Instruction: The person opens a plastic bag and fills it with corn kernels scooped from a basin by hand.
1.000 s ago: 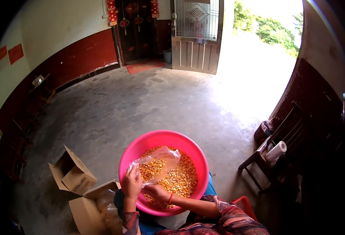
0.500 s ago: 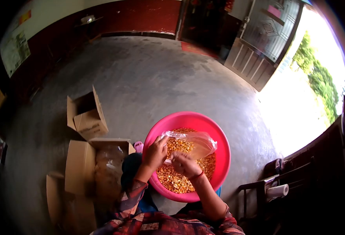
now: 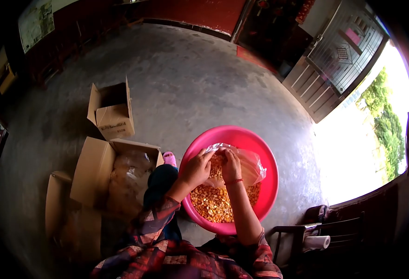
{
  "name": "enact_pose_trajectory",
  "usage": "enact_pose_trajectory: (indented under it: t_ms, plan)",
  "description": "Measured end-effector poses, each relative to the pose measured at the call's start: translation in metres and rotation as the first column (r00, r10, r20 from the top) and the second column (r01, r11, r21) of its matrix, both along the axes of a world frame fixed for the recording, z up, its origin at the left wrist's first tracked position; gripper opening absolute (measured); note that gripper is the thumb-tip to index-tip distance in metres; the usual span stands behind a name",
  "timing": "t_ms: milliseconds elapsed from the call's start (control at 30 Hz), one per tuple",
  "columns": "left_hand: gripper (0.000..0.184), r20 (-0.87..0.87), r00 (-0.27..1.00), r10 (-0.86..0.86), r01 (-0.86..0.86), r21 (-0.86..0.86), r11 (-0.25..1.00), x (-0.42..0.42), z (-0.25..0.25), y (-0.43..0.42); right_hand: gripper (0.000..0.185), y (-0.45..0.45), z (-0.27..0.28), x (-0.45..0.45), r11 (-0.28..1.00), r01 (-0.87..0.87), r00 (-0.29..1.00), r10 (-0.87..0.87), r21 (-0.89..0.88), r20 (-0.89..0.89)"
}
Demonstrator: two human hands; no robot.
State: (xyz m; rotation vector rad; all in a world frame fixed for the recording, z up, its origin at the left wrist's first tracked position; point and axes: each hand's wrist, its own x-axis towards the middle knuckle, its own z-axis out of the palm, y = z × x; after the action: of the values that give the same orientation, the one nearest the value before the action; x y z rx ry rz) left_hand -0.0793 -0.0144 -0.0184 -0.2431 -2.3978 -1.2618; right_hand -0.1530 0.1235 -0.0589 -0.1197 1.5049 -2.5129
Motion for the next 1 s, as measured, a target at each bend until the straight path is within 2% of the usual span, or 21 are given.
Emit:
enact_pose_trajectory:
  t_ms: [67, 167, 233, 267, 333, 400, 433, 467, 533, 567, 600, 667, 700, 733, 800, 833, 900, 967, 1000]
  plan:
    - [0.034, 0.022, 1.000, 0.014, -0.014, -0.007, 1.000, 0.001, 0.002, 0.000, 0.020, 0.004, -0.001, 0.004, 1.000, 0.001, 1.000, -0.001, -0.011, -0.013]
    - [0.034, 0.023, 1.000, 0.015, -0.015, -0.014, 1.000, 0.000, 0.000, 0.000, 0.021, 0.011, 0.016, 0.021, 0.992, 0.088, 0.996, -0.088, 0.090, -0.002]
    - [0.034, 0.023, 1.000, 0.015, -0.015, -0.014, 1.000, -0.001, -0.001, 0.000, 0.020, 0.022, 0.025, 0.033, 0.994, -0.059, 0.995, 0.066, 0.091, -0.070]
    - [0.033, 0.018, 1.000, 0.014, -0.014, -0.017, 1.000, -0.001, -0.001, 0.000, 0.020, 0.025, 0.031, 0.044, 0.994, -0.060, 0.996, 0.066, 0.091, -0.067]
    - [0.033, 0.029, 0.999, 0.017, -0.016, -0.014, 1.000, -0.002, -0.002, 0.000, 0.022, 0.027, 0.045, 0.069, 0.918, -0.349, 0.937, 0.341, 0.185, 0.079]
    - [0.033, 0.040, 0.999, 0.017, -0.016, -0.012, 1.000, -0.001, -0.002, 0.001, 0.023, 0.027, 0.053, 0.086, 0.715, -0.616, 0.770, 0.636, 0.330, 0.058]
    - [0.032, 0.040, 0.999, 0.019, -0.018, -0.020, 1.000, -0.001, 0.000, 0.000, 0.025, 0.023, 0.047, 0.091, 0.612, -0.635, 0.708, 0.705, 0.472, 0.038]
    - [0.032, 0.039, 0.999, 0.021, -0.020, -0.028, 0.999, -0.001, 0.000, 0.000, 0.020, 0.020, 0.031, 0.098, 0.596, -0.575, 0.690, 0.721, 0.561, -0.058]
    - [0.032, 0.051, 0.999, 0.017, -0.016, -0.029, 0.999, -0.001, 0.000, 0.000, 0.013, 0.010, 0.015, 0.106, 0.525, -0.187, 0.564, 0.750, 0.831, -0.346]
    - [0.032, 0.048, 0.999, 0.012, -0.011, -0.029, 1.000, -0.001, -0.001, 0.000, 0.019, 0.003, 0.001, 0.105, 0.514, -0.062, 0.507, 0.755, 0.856, -0.416]
    - [0.032, 0.045, 0.999, 0.008, -0.007, -0.029, 1.000, -0.001, -0.002, -0.001, 0.019, -0.001, -0.005, 0.106, 0.516, -0.064, 0.508, 0.753, 0.854, -0.417]
    - [0.033, 0.021, 1.000, 0.009, -0.008, -0.040, 0.999, -0.002, -0.005, -0.001, 0.022, -0.007, -0.013, 0.108, 0.444, 0.193, 0.468, 0.742, 0.875, -0.479]
    - [0.033, -0.007, 1.000, 0.009, -0.009, -0.044, 0.999, -0.002, -0.004, -0.001, 0.026, -0.007, -0.016, 0.107, 0.387, 0.186, 0.470, 0.772, 0.903, -0.428]
    - [0.033, -0.003, 1.000, 0.005, -0.005, -0.045, 0.999, -0.002, -0.004, -0.001, 0.026, -0.006, -0.017, 0.107, 0.387, 0.184, 0.475, 0.769, 0.903, -0.427]
    - [0.034, 0.062, 0.998, 0.018, -0.016, -0.039, 0.999, -0.001, -0.001, 0.000, 0.026, -0.003, -0.019, 0.109, 0.345, 0.245, 0.479, 0.770, 0.906, -0.422]
    - [0.034, 0.063, 0.998, 0.009, -0.006, -0.042, 0.999, -0.001, 0.000, -0.001, 0.026, -0.001, -0.021, 0.110, 0.342, 0.244, 0.484, 0.767, 0.907, -0.420]
    - [0.034, 0.076, 0.997, 0.001, 0.002, -0.038, 0.999, 0.001, 0.003, -0.001, 0.026, 0.000, -0.023, 0.111, 0.355, 0.303, 0.411, 0.789, 0.885, -0.457]
    - [0.034, 0.088, 0.996, -0.002, 0.005, -0.037, 0.999, 0.000, 0.002, -0.002, 0.024, 0.001, -0.020, 0.114, 0.334, 0.312, 0.417, 0.793, 0.889, -0.444]
    - [0.034, 0.035, 0.999, -0.005, 0.007, -0.055, 0.998, 0.000, 0.000, -0.002, 0.023, 0.001, -0.019, 0.116, 0.312, 0.324, 0.419, 0.799, 0.893, -0.431]
